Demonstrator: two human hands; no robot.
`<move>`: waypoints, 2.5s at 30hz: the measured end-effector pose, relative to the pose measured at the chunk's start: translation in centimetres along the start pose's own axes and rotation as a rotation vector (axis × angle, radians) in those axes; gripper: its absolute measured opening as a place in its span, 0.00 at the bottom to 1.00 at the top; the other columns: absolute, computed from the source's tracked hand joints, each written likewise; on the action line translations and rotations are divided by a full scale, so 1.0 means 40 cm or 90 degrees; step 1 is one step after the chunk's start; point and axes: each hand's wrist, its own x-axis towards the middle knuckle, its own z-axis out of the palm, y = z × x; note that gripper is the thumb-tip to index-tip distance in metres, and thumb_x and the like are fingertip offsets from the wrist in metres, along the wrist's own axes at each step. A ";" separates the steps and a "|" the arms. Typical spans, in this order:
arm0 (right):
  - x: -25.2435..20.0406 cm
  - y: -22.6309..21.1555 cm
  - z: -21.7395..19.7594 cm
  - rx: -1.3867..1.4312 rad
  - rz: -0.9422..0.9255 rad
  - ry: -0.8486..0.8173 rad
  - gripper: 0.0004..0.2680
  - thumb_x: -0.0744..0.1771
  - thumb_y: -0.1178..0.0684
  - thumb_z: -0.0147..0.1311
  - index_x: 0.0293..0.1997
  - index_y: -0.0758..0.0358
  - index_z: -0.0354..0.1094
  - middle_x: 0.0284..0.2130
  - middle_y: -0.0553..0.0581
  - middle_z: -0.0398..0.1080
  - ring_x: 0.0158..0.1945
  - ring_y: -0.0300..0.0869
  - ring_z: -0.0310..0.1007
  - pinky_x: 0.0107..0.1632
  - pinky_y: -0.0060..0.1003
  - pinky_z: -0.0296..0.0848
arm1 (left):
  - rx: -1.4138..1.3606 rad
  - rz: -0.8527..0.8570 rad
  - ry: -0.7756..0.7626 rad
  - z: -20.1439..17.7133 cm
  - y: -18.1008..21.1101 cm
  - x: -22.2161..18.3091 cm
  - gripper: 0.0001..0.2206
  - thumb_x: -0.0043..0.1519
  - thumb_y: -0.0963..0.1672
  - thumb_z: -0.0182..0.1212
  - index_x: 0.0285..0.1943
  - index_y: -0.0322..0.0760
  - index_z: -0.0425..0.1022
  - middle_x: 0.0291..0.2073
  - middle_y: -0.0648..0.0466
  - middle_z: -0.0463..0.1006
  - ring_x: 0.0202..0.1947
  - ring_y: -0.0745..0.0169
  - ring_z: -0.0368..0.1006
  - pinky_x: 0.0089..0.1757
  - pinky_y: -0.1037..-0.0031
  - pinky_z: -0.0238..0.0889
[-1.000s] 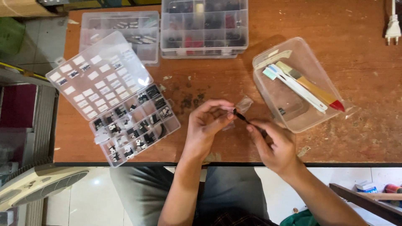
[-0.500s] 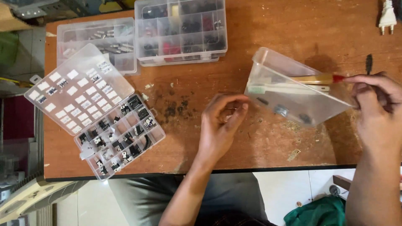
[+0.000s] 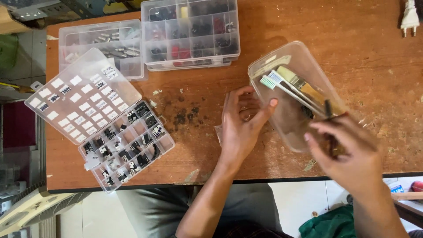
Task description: Sorting small electronic components into a multi-compartment plastic organizer box at a repair bench.
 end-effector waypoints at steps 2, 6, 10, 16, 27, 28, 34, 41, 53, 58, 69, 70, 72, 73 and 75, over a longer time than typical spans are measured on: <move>-0.021 -0.016 -0.004 0.048 -0.030 0.019 0.08 0.65 0.65 0.64 0.46 0.75 0.73 0.37 0.66 0.77 0.31 0.39 0.76 0.33 0.26 0.79 | -0.007 0.020 -0.003 0.002 -0.028 0.009 0.23 0.57 0.48 0.66 0.57 0.33 0.69 0.45 0.48 0.74 0.41 0.60 0.77 0.39 0.73 0.80; -0.050 0.045 -0.078 -0.101 -0.043 0.066 0.17 0.67 0.57 0.69 0.60 0.78 0.72 0.48 0.72 0.74 0.49 0.52 0.67 0.52 0.40 0.68 | -0.039 -0.007 -0.003 0.003 -0.043 0.011 0.18 0.58 0.42 0.67 0.56 0.36 0.70 0.42 0.49 0.76 0.41 0.61 0.76 0.39 0.72 0.80; 0.022 0.002 -0.116 -0.365 0.026 -0.102 0.34 0.60 0.37 0.69 0.68 0.75 0.73 0.54 0.71 0.77 0.51 0.49 0.78 0.49 0.34 0.82 | -0.045 0.033 -0.005 0.007 -0.050 0.001 0.18 0.58 0.39 0.68 0.56 0.36 0.69 0.42 0.49 0.77 0.39 0.61 0.76 0.37 0.73 0.80; 0.032 0.001 -0.114 -0.217 0.040 -0.093 0.23 0.63 0.65 0.68 0.66 0.82 0.71 0.52 0.73 0.76 0.50 0.50 0.78 0.53 0.37 0.79 | -0.096 0.019 0.011 0.018 -0.043 -0.030 0.18 0.60 0.40 0.64 0.58 0.34 0.67 0.41 0.48 0.73 0.39 0.61 0.73 0.37 0.72 0.80; 0.038 -0.080 -0.104 -0.047 0.055 -0.007 0.23 0.64 0.77 0.62 0.68 0.93 0.63 0.55 0.81 0.62 0.56 0.61 0.71 0.63 0.49 0.75 | -0.320 0.091 0.010 0.040 -0.182 -0.052 0.21 0.62 0.30 0.59 0.60 0.37 0.63 0.41 0.47 0.76 0.38 0.58 0.75 0.34 0.74 0.75; 0.040 -0.085 -0.102 -0.048 0.054 -0.007 0.23 0.64 0.77 0.62 0.68 0.93 0.63 0.55 0.81 0.62 0.56 0.61 0.71 0.63 0.49 0.75 | -0.321 0.091 0.010 0.040 -0.179 -0.051 0.21 0.62 0.30 0.59 0.60 0.37 0.63 0.41 0.47 0.76 0.38 0.58 0.75 0.34 0.74 0.75; 0.024 -0.058 -0.093 -0.088 0.070 0.017 0.20 0.67 0.74 0.65 0.68 0.90 0.66 0.57 0.79 0.64 0.60 0.61 0.73 0.57 0.49 0.74 | -0.323 0.071 0.021 0.038 -0.153 -0.052 0.18 0.62 0.35 0.64 0.58 0.36 0.64 0.45 0.46 0.79 0.46 0.57 0.77 0.47 0.69 0.78; 0.031 -0.031 -0.089 -0.204 -0.012 0.012 0.16 0.68 0.73 0.66 0.65 0.91 0.73 0.55 0.81 0.73 0.54 0.59 0.77 0.60 0.46 0.77 | -0.272 0.070 0.015 0.029 -0.142 -0.054 0.20 0.62 0.36 0.64 0.60 0.35 0.64 0.42 0.47 0.77 0.41 0.59 0.78 0.43 0.69 0.79; 0.085 -0.019 -0.070 -0.112 -0.047 -0.108 0.14 0.65 0.65 0.66 0.56 0.77 0.73 0.48 0.72 0.77 0.46 0.50 0.79 0.49 0.37 0.81 | -0.176 0.020 -0.030 0.006 -0.092 -0.051 0.19 0.61 0.38 0.57 0.62 0.30 0.64 0.46 0.44 0.76 0.47 0.56 0.77 0.49 0.66 0.77; 0.123 -0.053 -0.052 -0.059 -0.033 -0.149 0.10 0.68 0.64 0.59 0.54 0.73 0.73 0.42 0.64 0.78 0.37 0.43 0.78 0.39 0.31 0.82 | -0.077 0.093 0.039 -0.044 -0.098 -0.067 0.15 0.71 0.51 0.48 0.57 0.42 0.76 0.46 0.53 0.74 0.48 0.61 0.73 0.48 0.69 0.68; 0.052 -0.223 0.114 0.417 0.016 -0.046 0.10 0.71 0.66 0.42 0.59 0.81 0.55 0.48 0.74 0.74 0.43 0.49 0.82 0.47 0.34 0.87 | -0.398 0.094 0.062 -0.168 -0.100 -0.114 0.08 0.68 0.43 0.60 0.49 0.32 0.81 0.43 0.48 0.82 0.41 0.62 0.78 0.46 0.73 0.73; 0.047 -0.230 0.150 0.416 0.016 -0.048 0.10 0.71 0.66 0.42 0.59 0.81 0.55 0.48 0.74 0.74 0.43 0.49 0.82 0.47 0.34 0.87 | -0.399 0.094 0.064 -0.172 -0.110 -0.120 0.08 0.68 0.43 0.60 0.49 0.32 0.81 0.43 0.48 0.82 0.41 0.62 0.78 0.46 0.73 0.73; 0.040 -0.242 0.223 0.330 0.065 0.066 0.09 0.68 0.66 0.51 0.54 0.77 0.68 0.41 0.70 0.79 0.35 0.46 0.82 0.35 0.40 0.81 | -0.415 0.100 0.076 -0.181 -0.129 -0.127 0.08 0.67 0.37 0.60 0.51 0.23 0.80 0.41 0.38 0.81 0.42 0.56 0.79 0.44 0.69 0.76; 0.044 -0.255 0.234 0.329 0.064 0.066 0.09 0.68 0.66 0.51 0.54 0.77 0.68 0.41 0.70 0.79 0.35 0.46 0.82 0.35 0.40 0.81 | -0.416 0.101 0.076 -0.191 -0.126 -0.132 0.08 0.67 0.37 0.60 0.51 0.23 0.80 0.41 0.38 0.81 0.42 0.56 0.79 0.44 0.69 0.76; 0.054 -0.278 0.254 0.331 0.087 0.079 0.08 0.68 0.67 0.53 0.52 0.76 0.71 0.36 0.68 0.80 0.25 0.42 0.79 0.28 0.36 0.78 | -0.402 0.111 0.073 -0.211 -0.119 -0.140 0.08 0.67 0.37 0.60 0.51 0.23 0.79 0.41 0.37 0.80 0.43 0.55 0.78 0.45 0.66 0.75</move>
